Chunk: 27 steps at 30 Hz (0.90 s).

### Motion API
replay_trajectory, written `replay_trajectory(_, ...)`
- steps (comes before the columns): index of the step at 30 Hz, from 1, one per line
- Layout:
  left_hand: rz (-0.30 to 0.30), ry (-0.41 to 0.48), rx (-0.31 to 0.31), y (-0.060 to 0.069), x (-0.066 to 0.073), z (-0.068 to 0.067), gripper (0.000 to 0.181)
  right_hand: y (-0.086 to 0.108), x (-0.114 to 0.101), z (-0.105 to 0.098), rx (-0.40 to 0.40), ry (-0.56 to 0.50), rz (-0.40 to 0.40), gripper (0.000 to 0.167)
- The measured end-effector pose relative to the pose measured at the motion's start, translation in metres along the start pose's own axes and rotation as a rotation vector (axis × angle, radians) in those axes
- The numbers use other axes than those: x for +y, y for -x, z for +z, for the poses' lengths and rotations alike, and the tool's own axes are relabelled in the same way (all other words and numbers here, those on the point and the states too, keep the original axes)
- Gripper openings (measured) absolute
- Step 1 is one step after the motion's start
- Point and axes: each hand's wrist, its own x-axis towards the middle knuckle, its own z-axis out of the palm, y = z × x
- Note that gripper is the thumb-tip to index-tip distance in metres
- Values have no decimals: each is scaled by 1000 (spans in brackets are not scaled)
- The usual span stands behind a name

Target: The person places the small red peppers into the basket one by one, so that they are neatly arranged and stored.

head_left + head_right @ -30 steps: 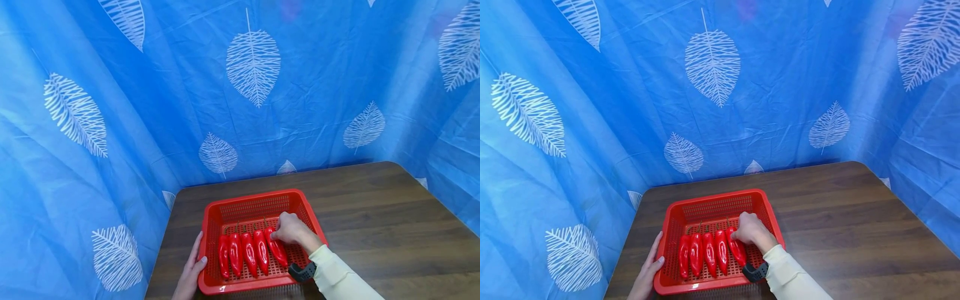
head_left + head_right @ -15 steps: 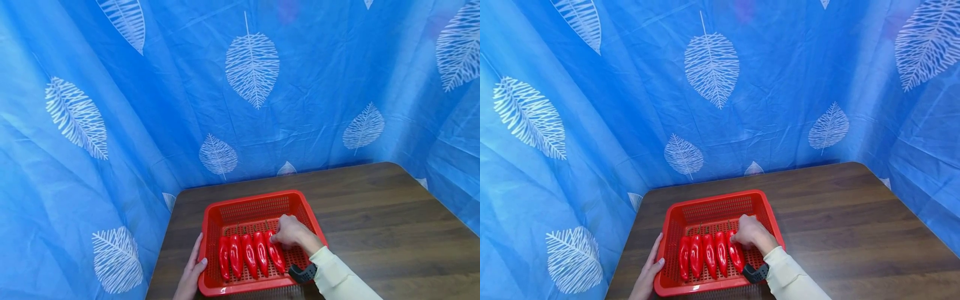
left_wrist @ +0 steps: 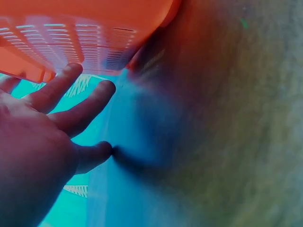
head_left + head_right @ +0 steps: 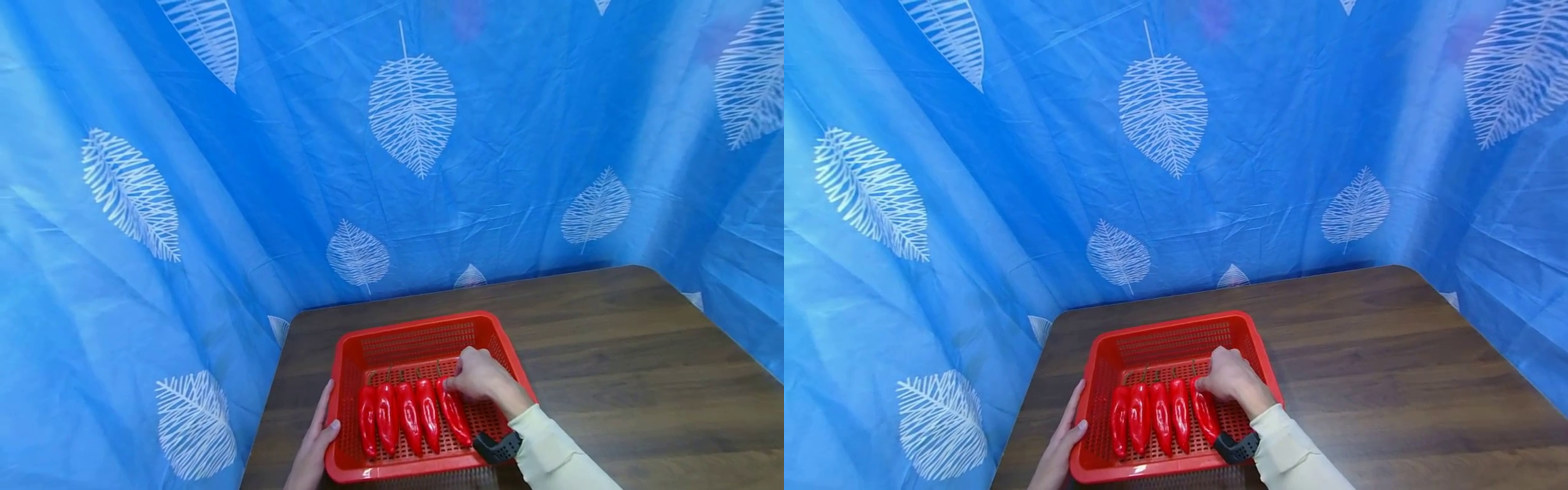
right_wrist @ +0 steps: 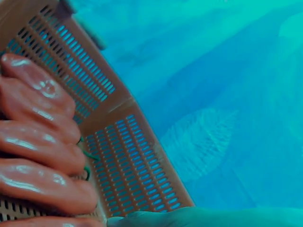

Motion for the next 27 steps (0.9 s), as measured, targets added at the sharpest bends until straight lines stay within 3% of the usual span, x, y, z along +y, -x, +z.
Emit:
replay_trajectory(5, 30, -17, -12, -4, -1, 1, 76, 1, -1, -8, 32, -15, -25, 36)
replay_trajectory(9, 34, -24, -18, -6, -2, 2, 77, 6, 3, -25, 30, -80, -88, 22)
replay_trajectory(13, 10, -61, 35, -3, -3, 2, 80, 18, 16, -51, -6, -197, -169, 40)
replay_trajectory(17, -27, -134, 146, 2, 1, 0, 81, 32, 33, -80, -34, -285, -237, 45)
replay_trajectory(20, -24, -264, 278, 3, 10, 0, 76, 43, 47, -103, 15, -270, -282, 43)
replay_trajectory(23, -8, -487, 438, 5, 26, 0, 70, 51, 60, -124, 160, -160, -324, 37)
replay_trajectory(27, 137, -776, 610, 12, 52, -5, 58, 59, 76, -150, 404, 16, -358, 28)
